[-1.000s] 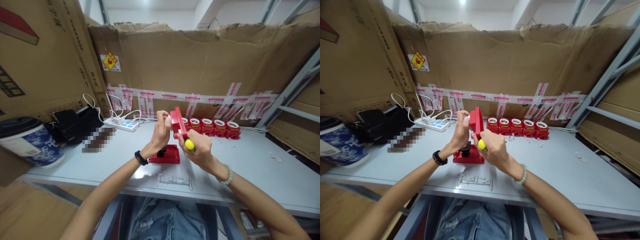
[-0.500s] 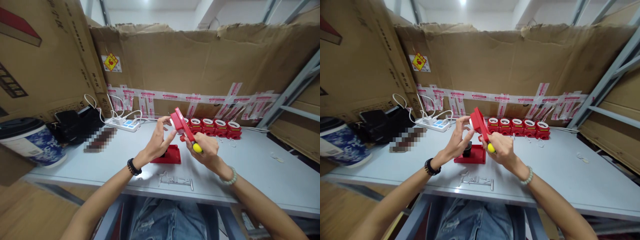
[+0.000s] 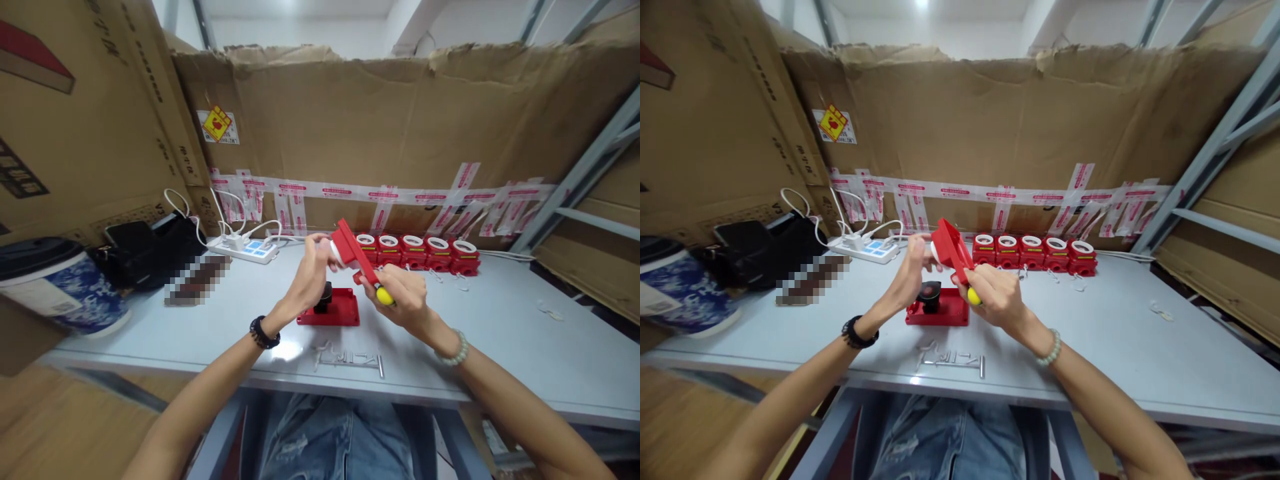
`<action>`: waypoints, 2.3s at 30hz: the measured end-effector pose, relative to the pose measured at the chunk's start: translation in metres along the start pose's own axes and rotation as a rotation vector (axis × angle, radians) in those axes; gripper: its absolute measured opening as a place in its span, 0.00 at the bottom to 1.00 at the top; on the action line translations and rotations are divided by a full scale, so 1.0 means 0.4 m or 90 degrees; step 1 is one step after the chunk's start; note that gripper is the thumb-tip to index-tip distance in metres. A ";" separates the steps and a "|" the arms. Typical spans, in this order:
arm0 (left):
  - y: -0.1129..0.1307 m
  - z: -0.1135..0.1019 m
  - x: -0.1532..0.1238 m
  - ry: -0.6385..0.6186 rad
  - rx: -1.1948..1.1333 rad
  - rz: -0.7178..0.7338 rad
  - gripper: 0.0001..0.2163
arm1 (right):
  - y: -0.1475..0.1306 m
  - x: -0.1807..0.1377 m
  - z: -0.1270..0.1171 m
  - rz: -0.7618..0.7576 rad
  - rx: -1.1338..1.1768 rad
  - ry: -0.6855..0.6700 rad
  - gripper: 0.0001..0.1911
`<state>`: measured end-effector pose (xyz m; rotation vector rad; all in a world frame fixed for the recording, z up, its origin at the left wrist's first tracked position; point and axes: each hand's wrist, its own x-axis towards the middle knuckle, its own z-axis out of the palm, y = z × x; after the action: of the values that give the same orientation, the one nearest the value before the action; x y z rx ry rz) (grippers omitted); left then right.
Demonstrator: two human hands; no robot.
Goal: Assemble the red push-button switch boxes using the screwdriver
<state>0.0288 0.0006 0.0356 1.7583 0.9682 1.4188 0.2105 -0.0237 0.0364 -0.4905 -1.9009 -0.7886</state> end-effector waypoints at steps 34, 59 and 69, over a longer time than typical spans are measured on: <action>0.025 -0.032 0.005 -0.266 -0.514 -0.445 0.22 | 0.013 -0.018 0.011 -0.085 0.034 -0.009 0.07; 0.020 -0.040 -0.013 -0.180 -0.514 -0.423 0.19 | -0.003 -0.004 0.011 -0.082 0.030 -0.013 0.05; 0.052 -0.035 -0.025 -0.187 -0.473 -0.481 0.25 | 0.004 -0.014 -0.001 -0.003 0.074 0.002 0.12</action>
<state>0.0166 -0.0177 0.0511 0.8649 0.6938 0.8244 0.2141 -0.0228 0.0319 -0.4121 -1.9332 -0.6769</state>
